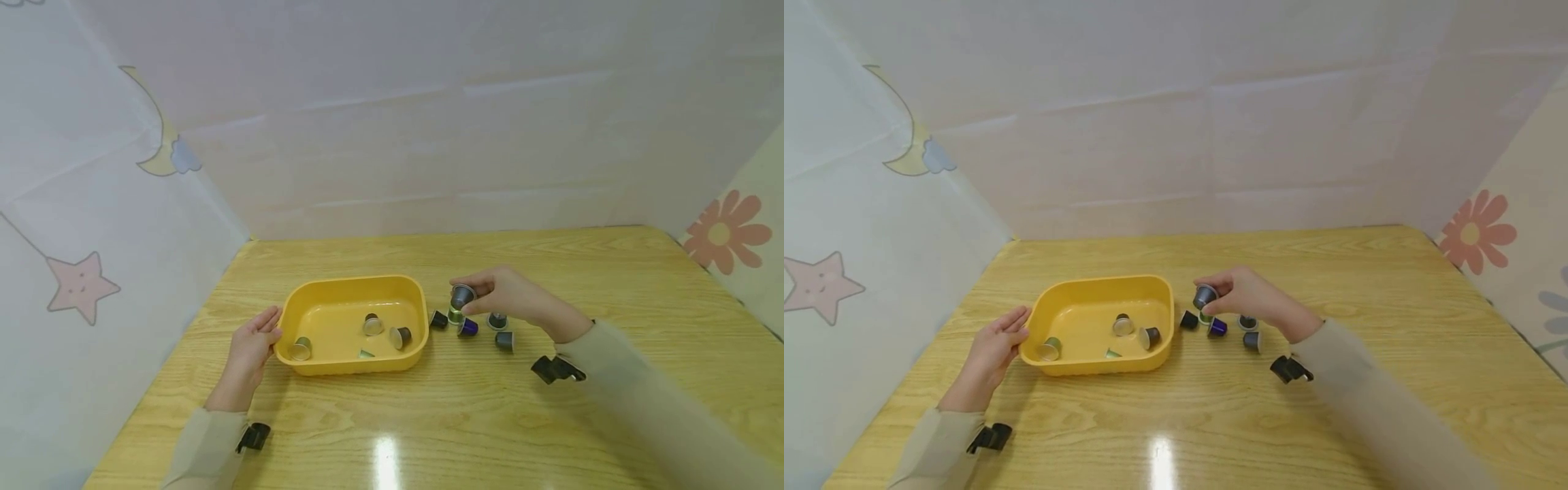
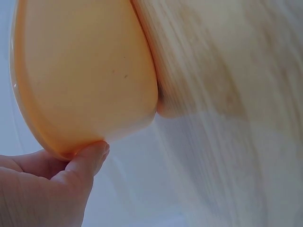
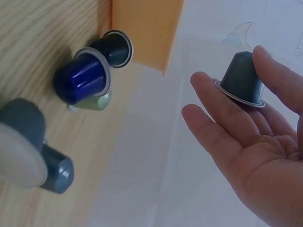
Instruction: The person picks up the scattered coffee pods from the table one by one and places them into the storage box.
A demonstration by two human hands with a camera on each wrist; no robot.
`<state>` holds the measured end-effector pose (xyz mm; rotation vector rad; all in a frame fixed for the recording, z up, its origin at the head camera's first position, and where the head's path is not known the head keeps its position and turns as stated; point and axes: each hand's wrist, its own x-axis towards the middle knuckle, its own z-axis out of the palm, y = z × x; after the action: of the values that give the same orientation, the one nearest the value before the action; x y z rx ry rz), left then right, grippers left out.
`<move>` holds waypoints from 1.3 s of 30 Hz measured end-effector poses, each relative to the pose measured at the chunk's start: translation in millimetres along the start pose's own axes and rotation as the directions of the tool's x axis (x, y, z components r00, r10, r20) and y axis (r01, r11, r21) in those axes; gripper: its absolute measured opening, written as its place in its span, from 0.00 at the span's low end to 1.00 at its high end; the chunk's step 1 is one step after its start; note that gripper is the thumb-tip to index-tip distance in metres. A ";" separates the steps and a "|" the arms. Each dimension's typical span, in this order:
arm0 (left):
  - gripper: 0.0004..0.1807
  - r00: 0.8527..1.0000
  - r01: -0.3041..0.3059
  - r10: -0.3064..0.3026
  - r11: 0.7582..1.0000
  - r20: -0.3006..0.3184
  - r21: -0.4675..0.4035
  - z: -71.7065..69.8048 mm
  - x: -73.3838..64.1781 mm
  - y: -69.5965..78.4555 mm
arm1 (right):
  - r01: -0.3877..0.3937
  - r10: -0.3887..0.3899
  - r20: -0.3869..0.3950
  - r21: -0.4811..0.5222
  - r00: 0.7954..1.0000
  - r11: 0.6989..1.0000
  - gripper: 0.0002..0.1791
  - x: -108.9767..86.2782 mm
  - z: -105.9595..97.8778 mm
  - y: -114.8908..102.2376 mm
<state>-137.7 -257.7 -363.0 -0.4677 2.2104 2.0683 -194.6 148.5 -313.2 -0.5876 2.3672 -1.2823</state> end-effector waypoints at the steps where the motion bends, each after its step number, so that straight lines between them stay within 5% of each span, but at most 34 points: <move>1: 0.30 1.000 -0.002 0.002 1.000 0.000 0.002 0.1 0.1 0.0 | 0.001 -0.001 -0.002 0.000 1.000 1.000 0.31 1.5 1.2 -1.1; 22: 0.30 0.999 -0.021 0.021 0.999 0.024 0.027 -0.3 -2.1 -3.4 | 0.037 -0.038 0.002 0.062 0.999 0.997 0.30 30.8 29.1 -19.5; 39: 0.31 1.000 -0.017 0.017 1.000 0.019 0.010 -1.0 -0.4 -1.8 | 0.042 -0.044 0.024 0.086 0.999 0.995 0.29 65.5 72.3 -37.8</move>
<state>-136.7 -258.6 -364.5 -0.4287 2.2203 2.0604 -205.6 45.3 -326.5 -0.6285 2.2780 -1.3784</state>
